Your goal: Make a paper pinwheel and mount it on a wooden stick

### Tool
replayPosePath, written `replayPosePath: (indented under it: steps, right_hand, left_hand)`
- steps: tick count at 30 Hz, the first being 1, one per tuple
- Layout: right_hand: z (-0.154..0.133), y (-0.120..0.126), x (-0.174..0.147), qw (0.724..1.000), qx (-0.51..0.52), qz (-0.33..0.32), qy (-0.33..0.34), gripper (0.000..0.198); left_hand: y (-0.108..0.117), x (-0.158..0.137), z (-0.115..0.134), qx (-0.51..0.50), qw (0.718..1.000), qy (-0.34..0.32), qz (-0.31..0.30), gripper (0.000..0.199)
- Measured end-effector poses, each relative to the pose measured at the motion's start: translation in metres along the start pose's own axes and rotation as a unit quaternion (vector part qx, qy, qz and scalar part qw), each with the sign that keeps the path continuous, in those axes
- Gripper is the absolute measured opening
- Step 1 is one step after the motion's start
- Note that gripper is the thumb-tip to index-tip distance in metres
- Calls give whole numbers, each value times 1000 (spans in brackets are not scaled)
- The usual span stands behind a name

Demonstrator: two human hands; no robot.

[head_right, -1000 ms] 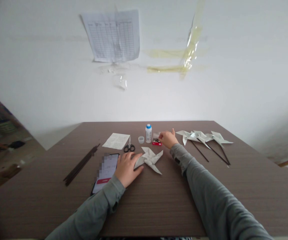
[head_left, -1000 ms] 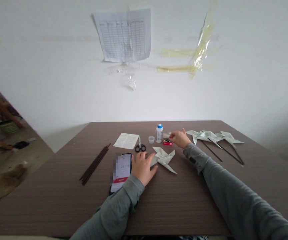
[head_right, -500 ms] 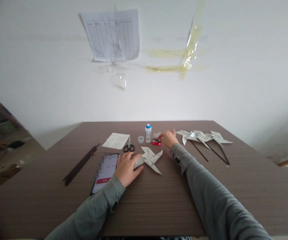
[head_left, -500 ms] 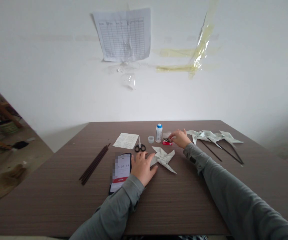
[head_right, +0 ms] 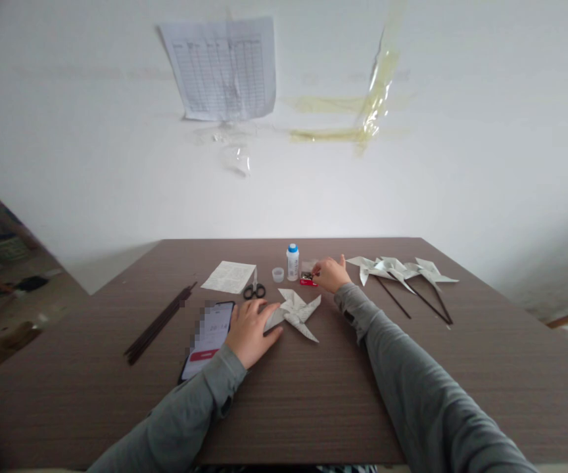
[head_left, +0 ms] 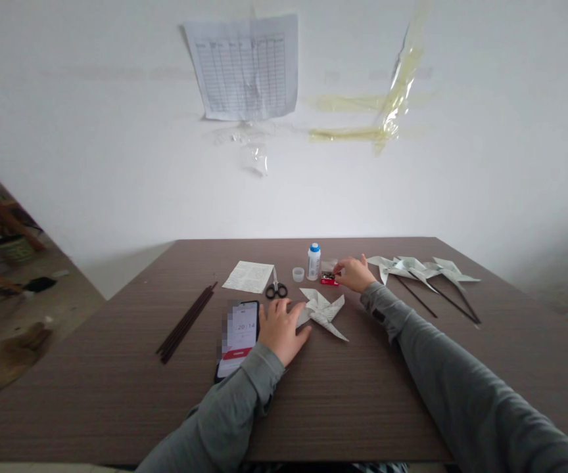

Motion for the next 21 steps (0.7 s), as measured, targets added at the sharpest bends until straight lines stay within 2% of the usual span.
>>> replayPosePath:
  steps: [5,12,21]
  right_hand:
    - [-1,-1,0,1000,-5,2,-5,23]
    - [-3,-5,2,1000,-25,-15,3,29]
    - [-1,-12,4,999,-36,-25,10,27]
  left_hand:
    - [-1,0,1,-2,1000,-2,-10,59]
    - [1,-1,0,-10,1000,-4,7,57]
    - [-2,0,-2,-6,1000,-5,6,56]
Point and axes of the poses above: each hand's wrist, its own x-axis towards the middle knuckle, its own y-axis out of the back of the hand, z = x × y, the point moved 9 cm from there along x, towards the middle knuckle, and after that the axes turned 15 degrees about x, right-handed, at the moved point
